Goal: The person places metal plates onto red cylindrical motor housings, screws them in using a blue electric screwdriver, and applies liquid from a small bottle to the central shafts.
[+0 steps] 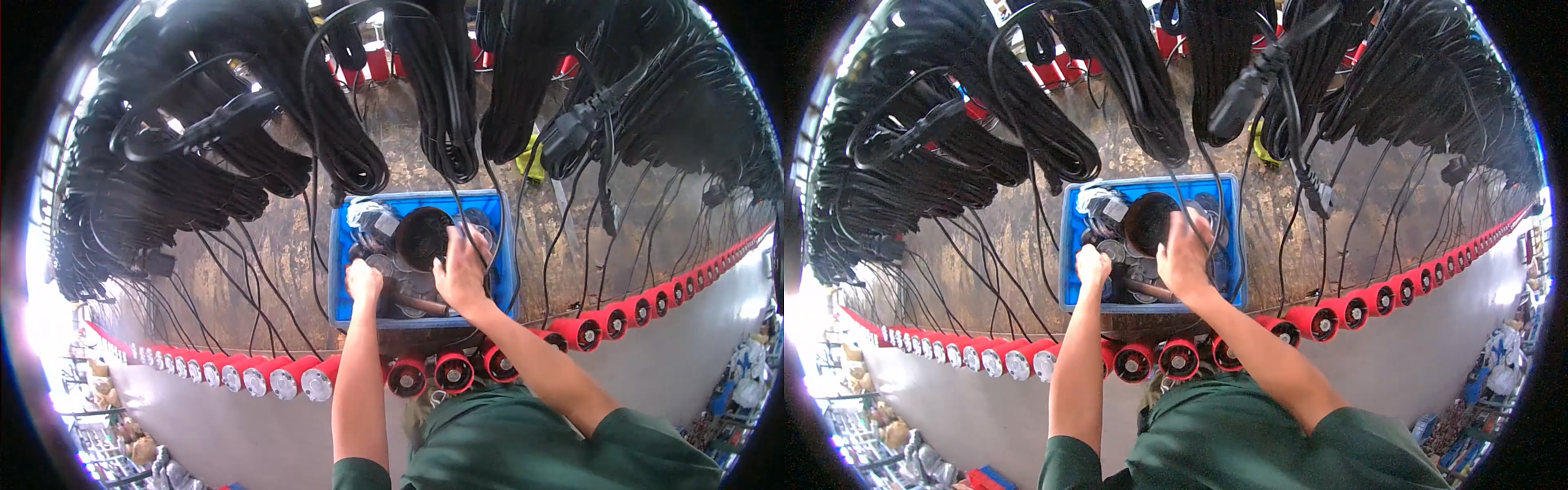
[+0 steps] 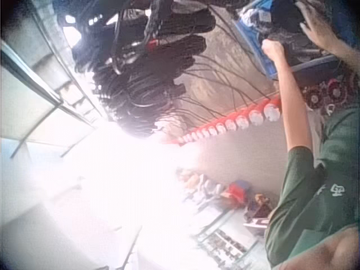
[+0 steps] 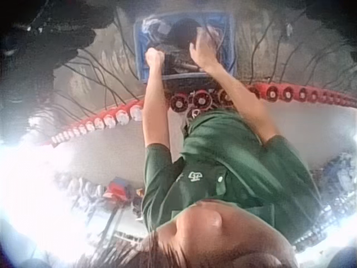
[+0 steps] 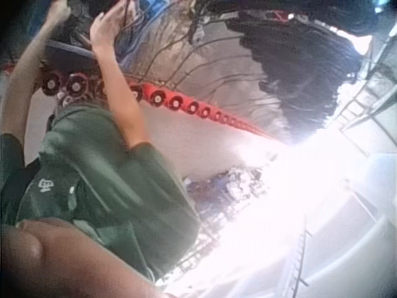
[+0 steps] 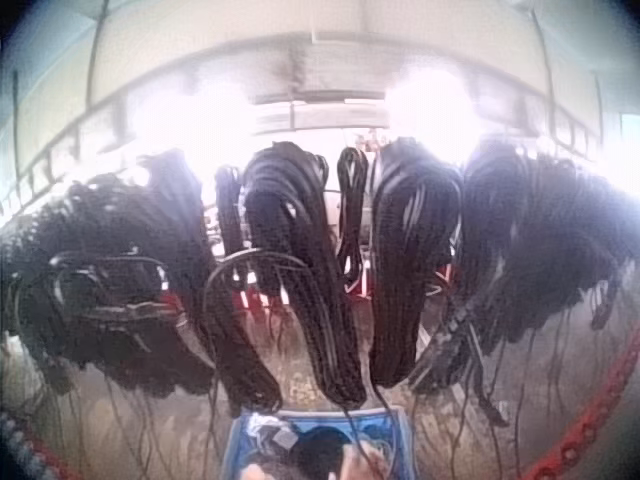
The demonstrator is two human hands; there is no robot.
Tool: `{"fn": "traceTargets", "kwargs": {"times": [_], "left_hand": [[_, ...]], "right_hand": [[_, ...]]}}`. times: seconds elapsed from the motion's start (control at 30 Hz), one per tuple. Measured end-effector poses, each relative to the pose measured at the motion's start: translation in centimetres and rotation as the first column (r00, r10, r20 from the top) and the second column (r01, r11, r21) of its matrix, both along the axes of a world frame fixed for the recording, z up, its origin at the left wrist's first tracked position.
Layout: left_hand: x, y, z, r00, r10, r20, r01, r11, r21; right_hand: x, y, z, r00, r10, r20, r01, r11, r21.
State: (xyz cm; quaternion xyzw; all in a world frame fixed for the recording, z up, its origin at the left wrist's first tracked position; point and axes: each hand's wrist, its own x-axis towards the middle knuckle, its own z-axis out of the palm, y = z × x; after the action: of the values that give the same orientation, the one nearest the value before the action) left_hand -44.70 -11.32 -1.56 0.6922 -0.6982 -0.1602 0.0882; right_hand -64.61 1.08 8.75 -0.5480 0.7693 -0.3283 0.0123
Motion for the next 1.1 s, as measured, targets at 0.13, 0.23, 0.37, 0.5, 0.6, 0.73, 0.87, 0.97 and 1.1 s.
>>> {"fn": "traceTargets", "kwargs": {"times": [0.13,0.23,0.37,0.5,0.6,0.73,0.87,0.97,1.1], "left_hand": [[1.1,-0.5,1.1,1.000,-0.018,-0.019,0.012,0.966,-0.260],[-1.5,-0.4,7.4,0.991,-0.131,-0.038,0.132,0.990,0.042],[3.1,5.6,16.2,0.938,-0.346,0.024,0.347,0.931,-0.116],[4.8,12.4,16.4,0.746,-0.665,-0.027,0.664,0.746,-0.036],[4.8,12.9,15.6,0.727,-0.686,-0.014,0.685,0.725,0.070],[4.6,14.0,17.3,0.806,-0.583,-0.097,0.550,0.800,-0.241],[4.9,14.2,15.5,0.798,-0.573,0.185,0.602,0.761,-0.241],[5.3,15.5,16.4,0.731,-0.267,-0.629,0.183,0.963,-0.196],[5.7,17.0,17.8,-0.322,0.343,-0.883,0.146,0.939,0.311]], "right_hand": [[-1.1,-6.2,0.6,0.891,0.396,-0.222,-0.355,0.913,0.203],[-3.4,-8.6,-2.0,0.797,0.501,-0.338,-0.307,0.817,0.488],[-2.8,-9.0,-1.6,0.759,0.573,-0.310,-0.408,0.789,0.460],[-3.5,-8.8,-1.0,0.860,0.487,-0.152,-0.400,0.828,0.392],[-3.8,-8.0,-0.3,0.850,0.502,-0.159,-0.441,0.844,0.306],[-2.6,-6.9,0.5,0.934,0.356,0.028,-0.350,0.929,-0.118],[-2.7,-6.5,1.3,0.930,0.341,0.135,-0.321,0.935,-0.151],[-3.9,-6.5,0.8,0.919,0.365,0.148,-0.353,0.930,-0.100],[-4.7,-7.5,0.4,0.926,0.332,0.179,-0.327,0.943,-0.056]]}}
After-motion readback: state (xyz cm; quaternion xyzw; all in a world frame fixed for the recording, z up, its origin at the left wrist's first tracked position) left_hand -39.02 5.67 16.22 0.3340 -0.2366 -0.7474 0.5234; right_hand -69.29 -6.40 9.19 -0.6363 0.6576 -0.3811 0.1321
